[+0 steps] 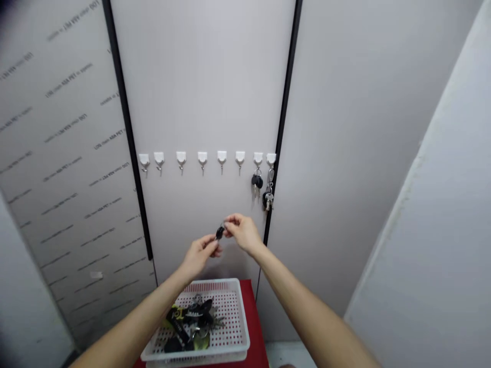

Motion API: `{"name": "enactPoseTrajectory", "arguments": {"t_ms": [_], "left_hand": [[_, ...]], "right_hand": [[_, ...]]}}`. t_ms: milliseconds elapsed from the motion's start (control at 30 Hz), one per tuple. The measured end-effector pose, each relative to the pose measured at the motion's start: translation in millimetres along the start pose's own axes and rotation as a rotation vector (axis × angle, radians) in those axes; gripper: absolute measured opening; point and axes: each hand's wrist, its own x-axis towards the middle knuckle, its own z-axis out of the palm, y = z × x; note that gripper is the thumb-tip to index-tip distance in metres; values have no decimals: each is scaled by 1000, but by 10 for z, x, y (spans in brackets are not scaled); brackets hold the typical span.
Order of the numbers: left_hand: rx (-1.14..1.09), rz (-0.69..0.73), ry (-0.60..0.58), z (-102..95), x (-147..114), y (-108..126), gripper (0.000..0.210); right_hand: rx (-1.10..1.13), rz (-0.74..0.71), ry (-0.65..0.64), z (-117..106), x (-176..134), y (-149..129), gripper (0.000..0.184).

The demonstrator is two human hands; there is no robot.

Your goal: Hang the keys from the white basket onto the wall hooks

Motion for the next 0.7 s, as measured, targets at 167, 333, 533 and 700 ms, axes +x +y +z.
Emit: {"name": "enactPoseTrajectory", "arguments": {"t_ms": [167, 333, 533, 700], "left_hand": [[-56, 54, 117, 144, 378, 627, 22], [29, 74, 186, 295, 769, 993, 26], [151, 17, 201, 413, 1047, 1115, 29], [210, -38, 195, 216, 888, 879, 37]], "right_hand": [[-80, -179, 174, -196, 380, -540, 11], [-227, -275, 351, -324, 664, -857, 13], [-470, -222, 439, -380, 884, -913, 19], [-593, -169, 399, -416, 909, -895, 23]]}}
